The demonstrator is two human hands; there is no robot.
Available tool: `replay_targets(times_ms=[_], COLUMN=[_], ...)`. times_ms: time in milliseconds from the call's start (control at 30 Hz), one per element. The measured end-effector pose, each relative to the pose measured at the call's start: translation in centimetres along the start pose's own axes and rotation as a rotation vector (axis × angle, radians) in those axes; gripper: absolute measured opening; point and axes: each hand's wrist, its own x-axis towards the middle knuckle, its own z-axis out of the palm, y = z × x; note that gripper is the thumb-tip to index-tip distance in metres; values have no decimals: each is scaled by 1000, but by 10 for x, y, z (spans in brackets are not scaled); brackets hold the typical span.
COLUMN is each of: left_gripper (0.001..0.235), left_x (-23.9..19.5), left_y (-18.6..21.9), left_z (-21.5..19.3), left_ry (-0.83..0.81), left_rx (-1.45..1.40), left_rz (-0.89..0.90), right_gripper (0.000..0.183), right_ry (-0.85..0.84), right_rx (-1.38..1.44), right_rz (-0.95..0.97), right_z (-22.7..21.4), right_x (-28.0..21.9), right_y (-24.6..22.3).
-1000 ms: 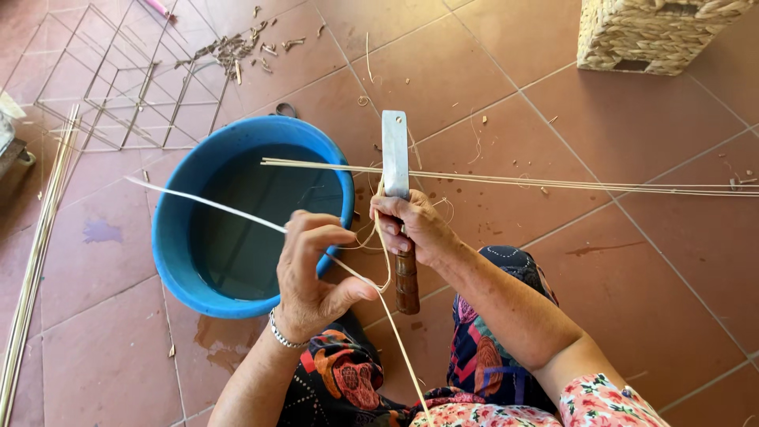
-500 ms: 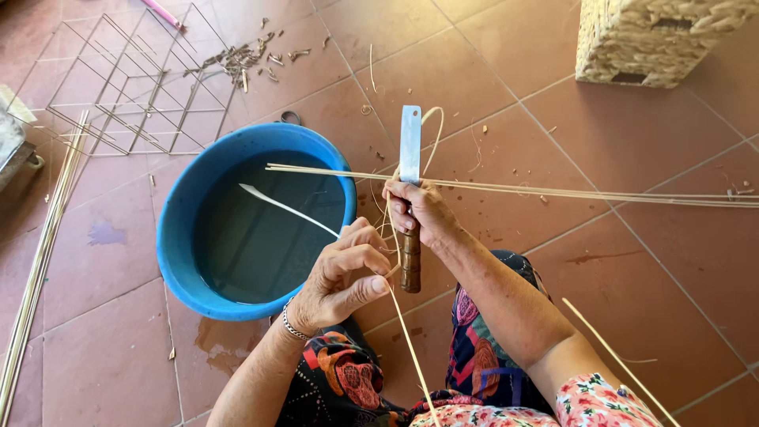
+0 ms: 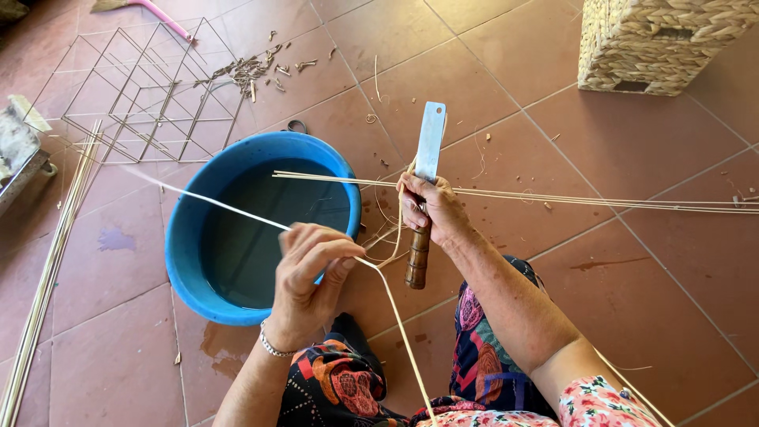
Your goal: The person sits on a tiled floor and uses a knife to split long bamboo sticks into thin strips. The person holds the bamboo with one hand and shaves it with the other, producing thin strips that fall onto the floor.
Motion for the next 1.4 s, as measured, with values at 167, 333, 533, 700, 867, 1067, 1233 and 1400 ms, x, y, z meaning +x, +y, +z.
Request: replay_targets(times_ms=[167,333,533,700,867,1067,1233,1400], left_gripper=[4,5,7,9,31,19,11,15], left_x=[-6,-6,-14,-14,-16,-19,-16,-8], left_y=[-36,-47,-39,-27,-31,-65,-81,-88], left_z=[13,21,16,20,34,32,36,52], left_ry=[-221,-332,-58,129,95,-117,-230,-206], left_rx=[-349,-544,-591,-352,-452,-621,-736,-687], left_rz=[-49,-55,-210,-171,-283,-367,-308,-210], right_gripper=[20,15,37,56,30,19,17,12], right_ry=[40,157,-43,-343,-183,-147,-119,-13], right_rx=[-74,-53,139,93,-287,-55,62,74], right_rz=[4,25,-15,-129,-355,-144,-45,22], right_z=[18,24,6,41,70,64,51,37], right_x=[4,11,8,-41,-70,-70,-59,-29], right_y=[-11,-21,-11,-17,-7,-18,-16,-6])
